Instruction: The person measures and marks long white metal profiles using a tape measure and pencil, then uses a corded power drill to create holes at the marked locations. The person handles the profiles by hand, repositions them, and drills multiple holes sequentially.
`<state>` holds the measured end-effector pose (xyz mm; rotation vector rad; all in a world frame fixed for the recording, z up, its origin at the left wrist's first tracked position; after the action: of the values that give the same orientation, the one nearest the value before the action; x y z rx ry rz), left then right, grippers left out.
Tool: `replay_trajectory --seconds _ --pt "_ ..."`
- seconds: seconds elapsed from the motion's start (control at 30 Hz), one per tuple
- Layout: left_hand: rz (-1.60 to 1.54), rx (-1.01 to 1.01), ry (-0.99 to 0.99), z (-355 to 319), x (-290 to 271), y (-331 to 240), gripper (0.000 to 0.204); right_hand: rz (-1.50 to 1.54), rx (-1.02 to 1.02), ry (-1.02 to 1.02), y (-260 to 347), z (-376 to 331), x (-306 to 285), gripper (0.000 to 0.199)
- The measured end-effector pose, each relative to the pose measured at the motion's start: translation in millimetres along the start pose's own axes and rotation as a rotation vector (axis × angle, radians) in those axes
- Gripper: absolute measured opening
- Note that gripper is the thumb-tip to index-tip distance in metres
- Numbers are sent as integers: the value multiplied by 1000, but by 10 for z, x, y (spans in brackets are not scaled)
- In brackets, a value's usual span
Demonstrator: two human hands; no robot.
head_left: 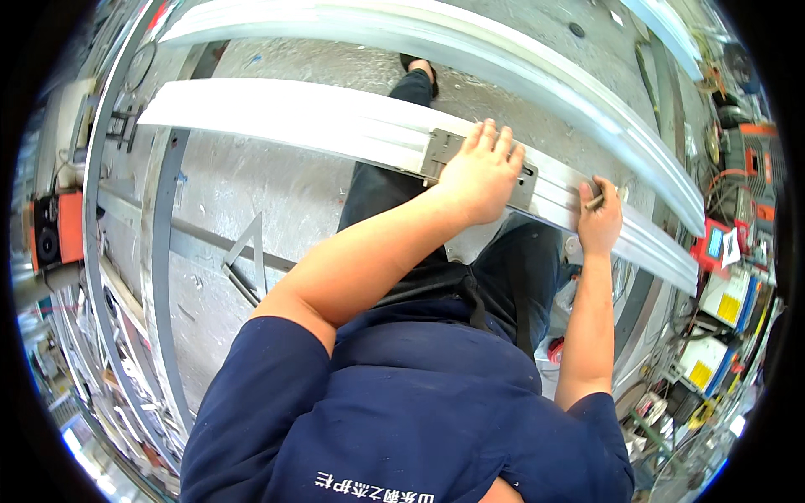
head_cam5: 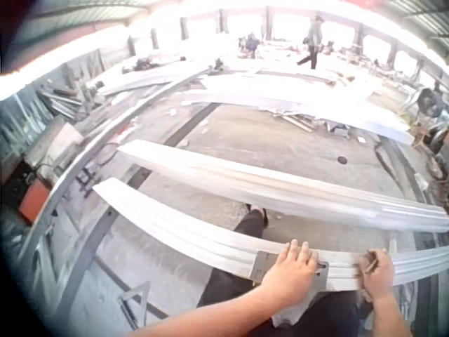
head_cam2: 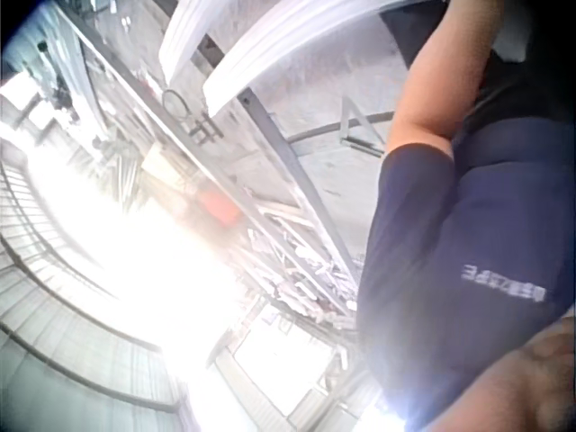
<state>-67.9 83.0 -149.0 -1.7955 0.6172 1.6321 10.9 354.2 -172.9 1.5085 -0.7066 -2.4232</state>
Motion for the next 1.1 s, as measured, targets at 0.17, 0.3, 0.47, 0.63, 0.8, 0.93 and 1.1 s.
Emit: replay_trajectory --seconds 0.17,0.3,0.47,0.63,0.8,0.93,1.1 --pt "-36 30 -33 -18 -26 19 66 283 28 97 125 -62 -133 32" --pt "-22 25 -30 -28 -44 7 62 311 -178 245 411 -249 -218 32" --pt "-17 27 -38 -43 -41 27 61 259 -282 337 682 -384 -175 30" --pt "-13 18 -27 -3 -11 10 62 200 -288 289 631 -417 -65 19" --pt "123 -1 19 -46 -33 188 97 214 -282 246 670 -394 -15 17" --pt "41 -61 115 -91 -297 405 112 245 -304 197 597 -424 -13 19" --pt "-41 -16 61 -63 -328 455 101 297 -292 161 606 -433 26 21"
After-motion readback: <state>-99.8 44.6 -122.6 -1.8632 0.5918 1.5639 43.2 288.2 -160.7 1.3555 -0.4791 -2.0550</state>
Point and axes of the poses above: each hand's wrist, its own z-axis towards the middle knuckle, its own x-axis out of the palm, y = z × x, the point moved 1 cm from there along z, towards the middle knuckle, and after that the axes turned 8 degrees about z, right-handed, at the moved point
